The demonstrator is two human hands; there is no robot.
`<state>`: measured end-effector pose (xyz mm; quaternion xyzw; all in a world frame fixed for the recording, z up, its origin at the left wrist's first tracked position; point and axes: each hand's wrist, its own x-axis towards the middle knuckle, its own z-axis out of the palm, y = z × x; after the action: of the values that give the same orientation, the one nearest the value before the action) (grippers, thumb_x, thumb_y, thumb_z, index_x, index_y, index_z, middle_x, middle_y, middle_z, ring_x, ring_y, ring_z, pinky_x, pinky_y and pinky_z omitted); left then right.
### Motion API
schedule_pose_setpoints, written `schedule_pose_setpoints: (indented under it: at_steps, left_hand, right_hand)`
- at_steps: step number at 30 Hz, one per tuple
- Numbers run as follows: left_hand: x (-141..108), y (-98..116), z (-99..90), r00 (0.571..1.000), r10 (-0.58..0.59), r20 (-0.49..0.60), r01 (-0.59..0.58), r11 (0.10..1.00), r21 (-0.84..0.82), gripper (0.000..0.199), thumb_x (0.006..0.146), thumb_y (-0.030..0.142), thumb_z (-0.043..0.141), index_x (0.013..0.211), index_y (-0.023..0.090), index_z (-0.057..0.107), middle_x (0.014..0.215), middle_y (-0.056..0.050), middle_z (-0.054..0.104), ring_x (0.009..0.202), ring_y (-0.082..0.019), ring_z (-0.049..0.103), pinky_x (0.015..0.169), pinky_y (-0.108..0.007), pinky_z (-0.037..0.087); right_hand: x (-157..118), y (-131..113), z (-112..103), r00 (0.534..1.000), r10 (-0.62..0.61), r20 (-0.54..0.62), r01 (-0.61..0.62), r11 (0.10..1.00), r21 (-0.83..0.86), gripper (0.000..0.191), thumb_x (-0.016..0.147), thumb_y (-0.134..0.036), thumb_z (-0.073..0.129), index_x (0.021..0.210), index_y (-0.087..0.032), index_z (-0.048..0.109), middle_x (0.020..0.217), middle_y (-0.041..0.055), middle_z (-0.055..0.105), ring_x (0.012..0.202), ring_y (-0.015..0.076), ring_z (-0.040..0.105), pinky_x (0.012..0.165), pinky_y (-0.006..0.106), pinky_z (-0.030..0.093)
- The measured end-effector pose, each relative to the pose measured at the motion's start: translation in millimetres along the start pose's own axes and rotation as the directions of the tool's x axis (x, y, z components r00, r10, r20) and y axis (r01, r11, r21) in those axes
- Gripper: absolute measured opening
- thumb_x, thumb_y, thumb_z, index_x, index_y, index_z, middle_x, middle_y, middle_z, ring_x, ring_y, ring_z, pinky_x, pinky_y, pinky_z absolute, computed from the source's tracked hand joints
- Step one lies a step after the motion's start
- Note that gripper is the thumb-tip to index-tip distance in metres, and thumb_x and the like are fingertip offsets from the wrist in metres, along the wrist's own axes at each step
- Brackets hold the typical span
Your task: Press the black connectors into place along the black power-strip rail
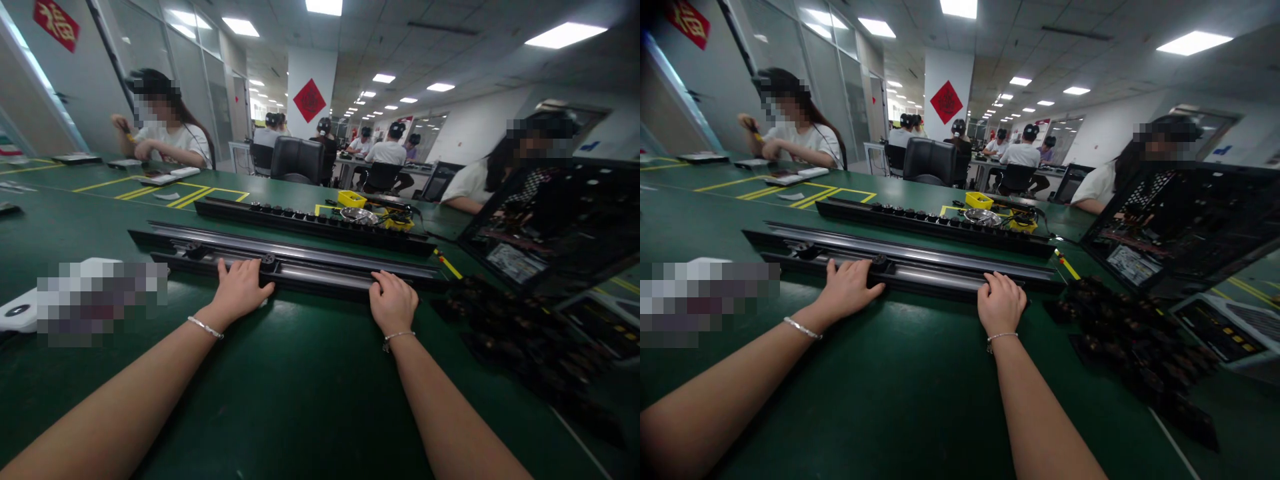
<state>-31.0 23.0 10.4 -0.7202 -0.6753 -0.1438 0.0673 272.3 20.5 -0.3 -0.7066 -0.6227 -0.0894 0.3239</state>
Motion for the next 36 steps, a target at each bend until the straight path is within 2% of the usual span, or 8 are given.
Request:
schedule_pose_setpoints:
  at_steps: [14,27,36]
  left_hand:
    - [-0.7,-3.3,4.1,0.999,0.019,-0.031,-0.019,1.000,-0.010,0.053,0.081,0.046,0.041,0.125,0.016,0.050,0.120,-0.012,0.061,0.116,-0.032,0.049,0.106,-0.064,0.009]
    - [-1.0,-2.0,-0.7,1.000,0.022,0.005,-0.022,1.000,-0.022,0.052,0.082,0.046,0.041,0.127,0.023,0.049,0.120,-0.008,0.061,0.116,-0.032,0.048,0.106,-0.066,0.009]
    - [0.1,-1.7,-4.3,0.997,0.050,0.053,-0.052,0.998,0.028,0.054,0.081,0.049,0.041,0.132,0.031,0.045,0.109,-0.008,0.062,0.112,-0.032,0.050,0.102,-0.068,0.012]
  right_hand:
    - [0.3,-2.6,-2.7,1.000,0.026,0.016,-0.026,1.000,-0.001,0.039,0.083,-0.027,0.038,0.108,-0.023,0.066,0.121,0.0046,0.061,0.117,0.0219,0.047,0.100,0.041,0.025]
    - [0.0,-2.2,-2.4,1.000,0.012,0.006,-0.012,1.000,0.004,0.039,0.083,-0.026,0.037,0.108,-0.024,0.067,0.121,0.0056,0.061,0.116,0.0234,0.047,0.100,0.043,0.025]
    - [1.0,0.0,-0.7,1.000,0.020,0.021,-0.020,1.000,0.002,0.039,0.083,-0.028,0.037,0.109,-0.023,0.066,0.121,0.0051,0.061,0.117,0.0231,0.046,0.101,0.043,0.024]
